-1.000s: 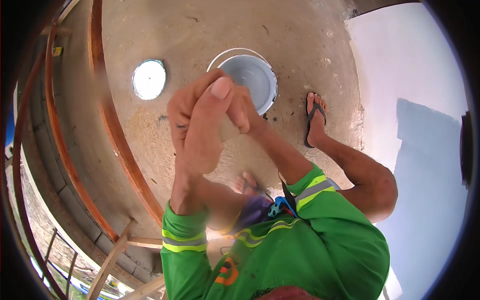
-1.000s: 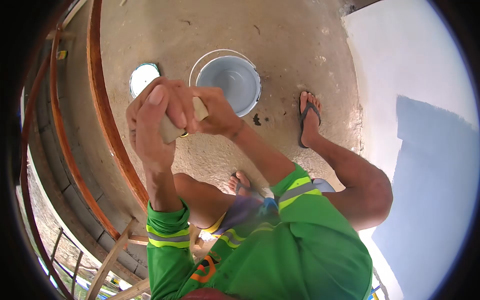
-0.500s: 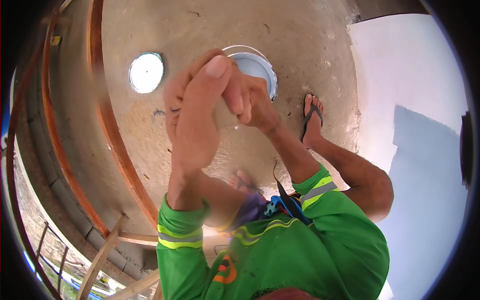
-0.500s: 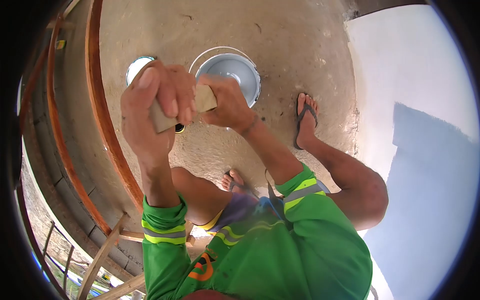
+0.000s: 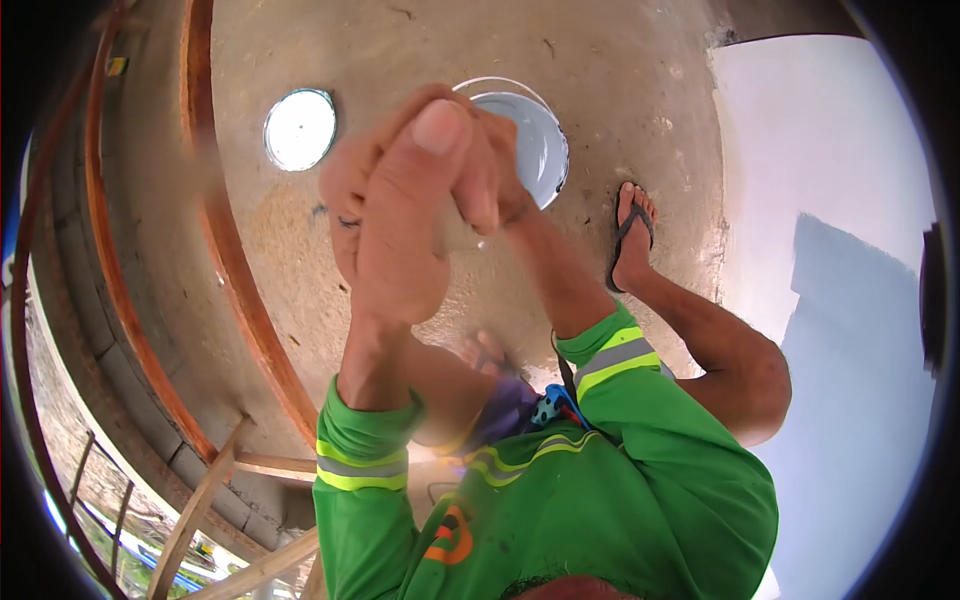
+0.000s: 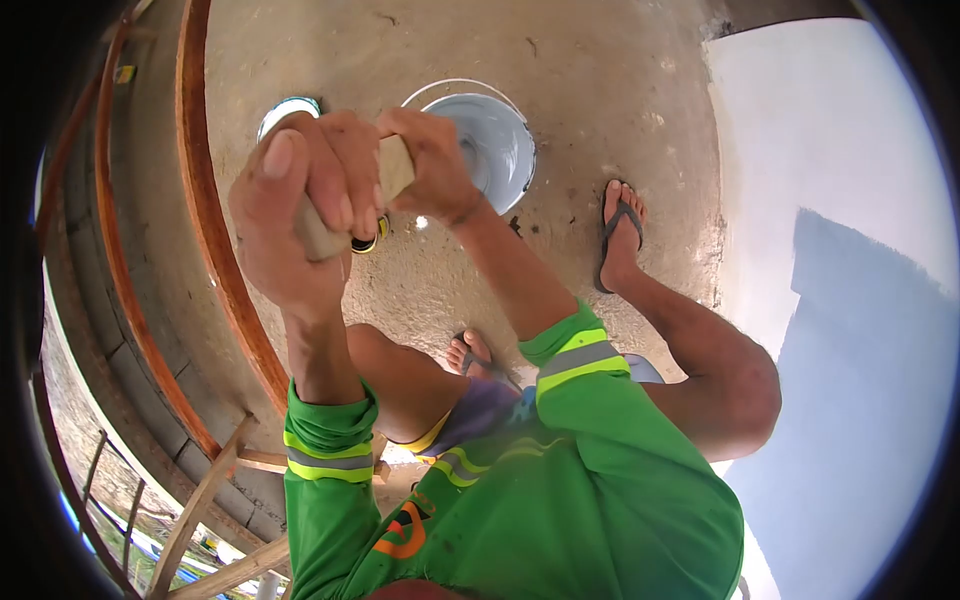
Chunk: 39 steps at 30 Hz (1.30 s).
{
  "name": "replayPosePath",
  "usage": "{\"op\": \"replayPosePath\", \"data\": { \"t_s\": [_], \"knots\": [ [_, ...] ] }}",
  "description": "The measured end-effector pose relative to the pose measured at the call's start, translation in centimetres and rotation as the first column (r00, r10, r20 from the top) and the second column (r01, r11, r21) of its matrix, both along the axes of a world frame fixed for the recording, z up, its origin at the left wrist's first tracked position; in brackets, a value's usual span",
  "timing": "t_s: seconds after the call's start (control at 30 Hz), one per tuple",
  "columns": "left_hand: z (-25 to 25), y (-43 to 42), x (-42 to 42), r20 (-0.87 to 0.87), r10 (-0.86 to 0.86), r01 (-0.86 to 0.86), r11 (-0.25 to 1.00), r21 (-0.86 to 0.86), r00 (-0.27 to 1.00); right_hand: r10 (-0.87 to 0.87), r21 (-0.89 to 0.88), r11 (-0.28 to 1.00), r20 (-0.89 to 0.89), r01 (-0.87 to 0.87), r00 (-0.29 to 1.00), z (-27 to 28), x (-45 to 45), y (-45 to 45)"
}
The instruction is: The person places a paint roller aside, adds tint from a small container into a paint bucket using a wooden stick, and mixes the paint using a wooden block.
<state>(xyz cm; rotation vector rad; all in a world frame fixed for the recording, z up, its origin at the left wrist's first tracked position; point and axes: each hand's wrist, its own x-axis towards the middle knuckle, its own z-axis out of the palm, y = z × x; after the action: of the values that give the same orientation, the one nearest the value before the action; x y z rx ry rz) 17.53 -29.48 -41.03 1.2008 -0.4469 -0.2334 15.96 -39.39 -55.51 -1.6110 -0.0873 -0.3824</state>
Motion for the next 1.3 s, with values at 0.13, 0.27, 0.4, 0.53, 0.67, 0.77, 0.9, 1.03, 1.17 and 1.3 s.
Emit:
{"op": "replayPosePath", "data": {
  "t_s": [0.13, 0.27, 0.4, 0.53, 0.67, 0.77, 0.9, 1.03, 1.17, 1.3],
  "knots": [
    [0.8, -0.6, -0.2, -0.201, 0.025, -0.014, 0.998, 0.057, 0.979, 0.067, 0.063, 0.996, -0.076, -0.062, 0.995, 1.7, -2.2, 0.4],
    [0.2, -3.6, -0.9, -0.187, -0.061, 0.065, 0.998, 0.018, 0.980, 0.157, 0.086, 0.985, -0.117, -0.148, 0.981, -0.2, -3.2, -4.1],
    [-0.7, -4.4, -0.1, -0.043, -0.093, 0.095, 0.995, 0.034, 0.995, 0.047, -0.176, 0.983, -0.027, -0.051, 0.999, -2.7, -0.1, -3.7],
    [0.9, -4.5, 1.0, -0.170, -0.027, 0.059, 0.980, 0.190, 0.985, -0.051, 0.261, 0.965, 0.099, 0.024, 0.994, -1.3, -0.5, -1.0],
    [0.3, -6.2, 0.9, -0.070, -0.040, 0.050, 0.987, 0.151, 0.997, 0.012, 0.052, 0.999, 0.030, -0.013, 0.999, -2.1, -1.2, -5.3],
    [0.0, -4.9, 1.6, -0.067, -0.044, 0.050, 0.996, 0.077, 0.997, 0.067, -0.190, 0.977, -0.133, -0.092, 0.989, -3.7, 0.8, -5.9],
    [0.2, -5.3, 1.4, -0.092, -0.039, 0.051, 0.990, 0.130, 0.995, -0.051, 0.034, 0.998, 0.051, 0.050, 0.997, -1.4, -0.3, -3.3],
    [0.0, -4.7, 1.4, -0.145, -0.070, 0.085, 0.991, 0.100, 0.987, 0.042, -0.021, 0.999, -0.003, -0.042, 0.999, -0.2, -1.2, -5.3],
    [0.0, -3.6, 1.5, -0.137, -0.038, 0.054, 0.992, 0.113, 0.990, 0.088, -0.038, 0.995, 0.008, -0.088, 0.996, -3.5, 1.4, -3.7],
    [0.1, -2.9, 1.7, -0.060, 0.013, -0.003, 0.986, 0.166, 0.998, -0.022, 0.292, 0.956, 0.035, 0.011, 0.999, 0.8, -0.4, -2.6]
  ]
}}
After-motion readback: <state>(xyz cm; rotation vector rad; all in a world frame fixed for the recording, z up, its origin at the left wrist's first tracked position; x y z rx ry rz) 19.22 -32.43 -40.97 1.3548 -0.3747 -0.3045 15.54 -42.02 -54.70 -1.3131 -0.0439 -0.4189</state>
